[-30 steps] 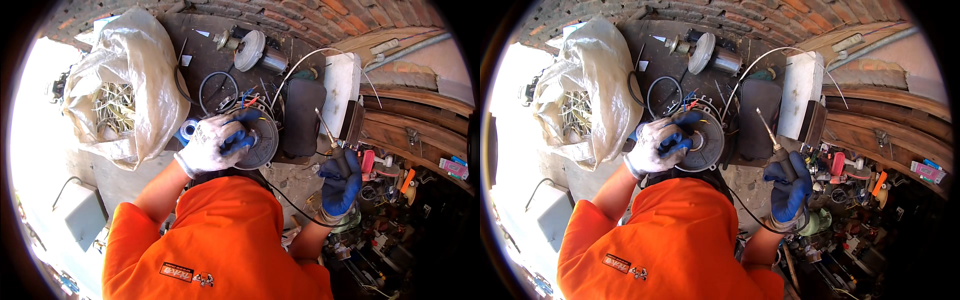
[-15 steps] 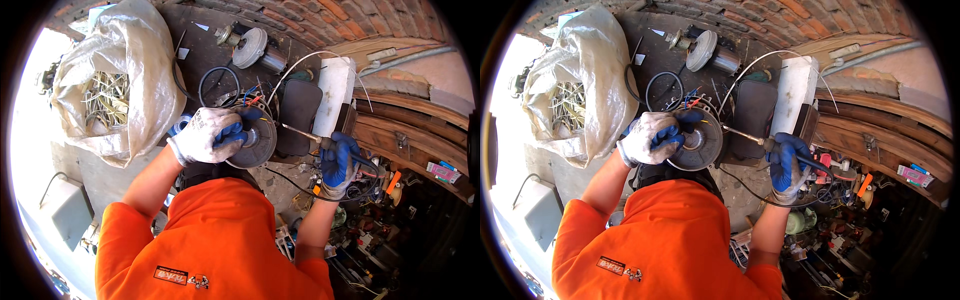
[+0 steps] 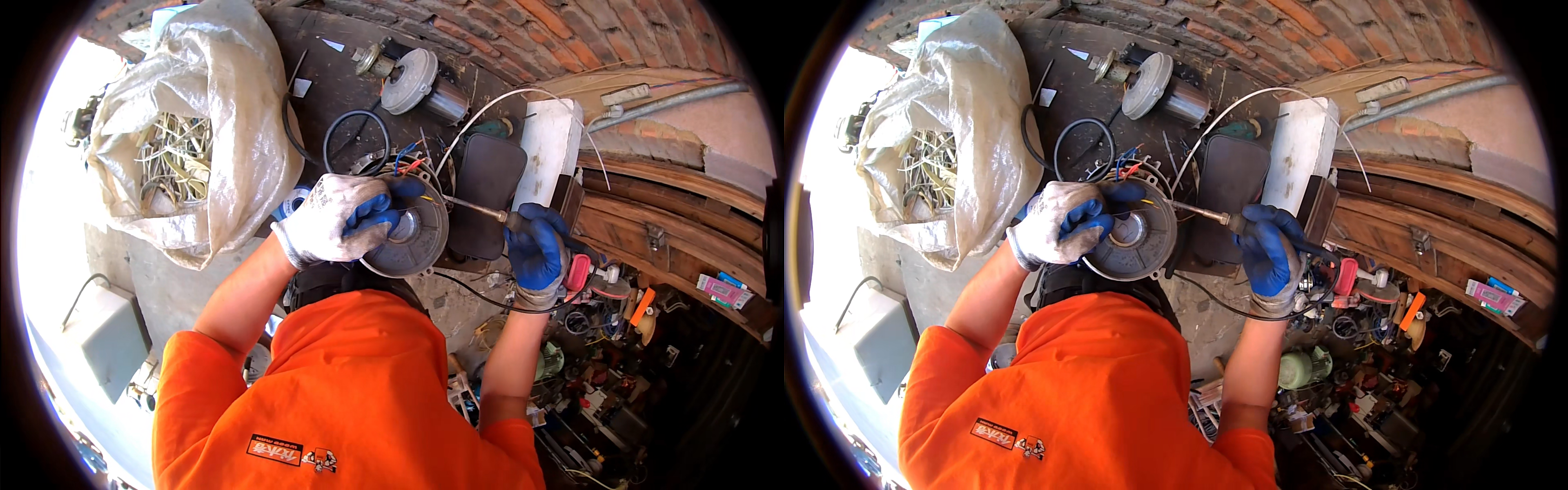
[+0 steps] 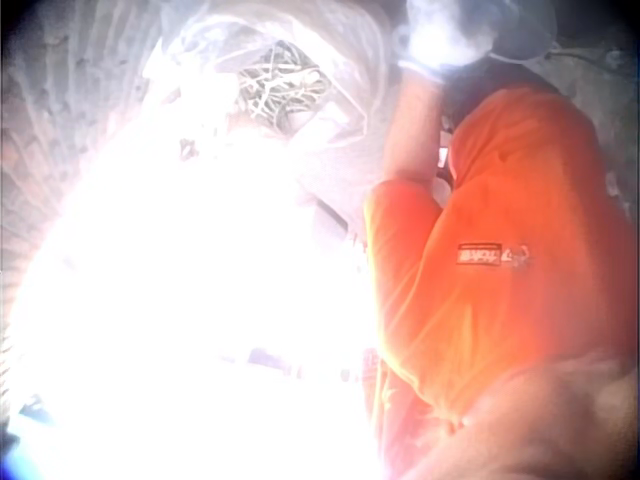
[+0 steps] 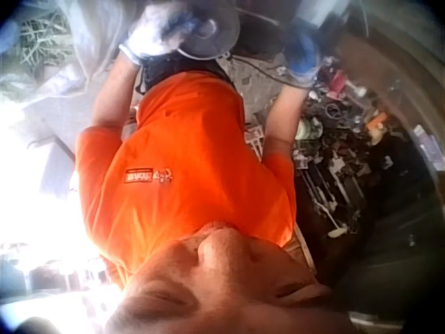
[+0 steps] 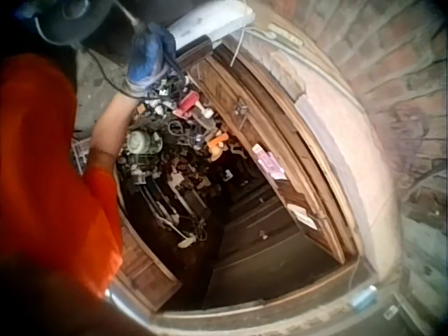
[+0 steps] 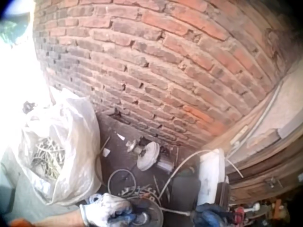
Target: The person uses a soldering iron to join wires on a circular metal component, likely a motor stator. They apply solder to multiple connection points while holding the wires in place with gloved hands.
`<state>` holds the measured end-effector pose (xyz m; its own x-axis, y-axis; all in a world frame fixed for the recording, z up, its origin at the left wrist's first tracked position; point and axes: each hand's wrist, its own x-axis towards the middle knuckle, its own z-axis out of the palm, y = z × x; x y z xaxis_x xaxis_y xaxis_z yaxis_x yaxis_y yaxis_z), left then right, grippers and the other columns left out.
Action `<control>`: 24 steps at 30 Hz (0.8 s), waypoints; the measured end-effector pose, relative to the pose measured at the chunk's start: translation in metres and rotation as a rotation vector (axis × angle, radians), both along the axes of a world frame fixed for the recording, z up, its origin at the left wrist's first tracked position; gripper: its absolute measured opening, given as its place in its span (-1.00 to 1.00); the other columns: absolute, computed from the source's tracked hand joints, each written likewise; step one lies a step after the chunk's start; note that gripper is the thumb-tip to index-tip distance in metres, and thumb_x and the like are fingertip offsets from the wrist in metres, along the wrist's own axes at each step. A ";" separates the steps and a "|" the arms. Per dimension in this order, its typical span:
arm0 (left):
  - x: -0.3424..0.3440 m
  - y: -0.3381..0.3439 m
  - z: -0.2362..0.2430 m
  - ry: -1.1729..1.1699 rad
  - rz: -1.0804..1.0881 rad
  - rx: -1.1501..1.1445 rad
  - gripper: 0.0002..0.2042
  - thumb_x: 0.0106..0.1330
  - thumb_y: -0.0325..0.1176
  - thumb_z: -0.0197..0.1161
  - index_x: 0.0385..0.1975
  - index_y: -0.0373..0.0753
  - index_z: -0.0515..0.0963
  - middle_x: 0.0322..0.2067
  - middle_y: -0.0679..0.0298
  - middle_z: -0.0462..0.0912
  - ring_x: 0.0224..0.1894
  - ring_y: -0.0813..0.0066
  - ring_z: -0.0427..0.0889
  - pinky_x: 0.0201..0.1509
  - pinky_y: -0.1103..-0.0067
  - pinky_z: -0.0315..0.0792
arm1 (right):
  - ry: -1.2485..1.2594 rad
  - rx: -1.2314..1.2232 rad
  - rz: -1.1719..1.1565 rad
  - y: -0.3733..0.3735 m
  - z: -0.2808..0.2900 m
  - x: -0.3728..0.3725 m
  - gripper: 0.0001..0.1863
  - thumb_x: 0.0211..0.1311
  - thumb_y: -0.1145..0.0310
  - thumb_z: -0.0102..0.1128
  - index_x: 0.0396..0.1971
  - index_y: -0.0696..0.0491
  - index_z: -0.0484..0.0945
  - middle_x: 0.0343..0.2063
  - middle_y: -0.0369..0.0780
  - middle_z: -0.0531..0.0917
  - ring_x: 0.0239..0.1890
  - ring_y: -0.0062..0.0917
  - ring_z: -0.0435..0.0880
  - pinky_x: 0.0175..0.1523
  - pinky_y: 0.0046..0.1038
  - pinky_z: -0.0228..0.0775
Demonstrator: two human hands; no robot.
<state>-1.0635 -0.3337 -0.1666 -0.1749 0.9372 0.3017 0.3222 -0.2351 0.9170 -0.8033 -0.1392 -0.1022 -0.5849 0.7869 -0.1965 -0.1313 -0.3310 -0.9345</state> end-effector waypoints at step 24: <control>-0.001 -0.001 -0.007 -0.031 0.021 0.006 -0.79 0.11 -0.41 0.32 -0.34 -0.36 0.49 -0.51 -0.04 0.53 -0.44 -0.12 0.57 -0.36 0.28 0.48 | 0.066 -0.079 0.101 0.005 -0.013 0.003 -0.69 0.28 0.40 0.20 -0.07 0.28 0.58 -0.28 -0.01 0.72 -0.29 -0.37 0.69 -0.13 -0.34 0.45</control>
<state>-1.0640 -0.3347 -0.1733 -0.2043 0.9313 0.3015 0.2985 -0.2341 0.9253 -0.8007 -0.1343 -0.1147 -0.6742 0.7070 -0.2136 -0.1541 -0.4175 -0.8955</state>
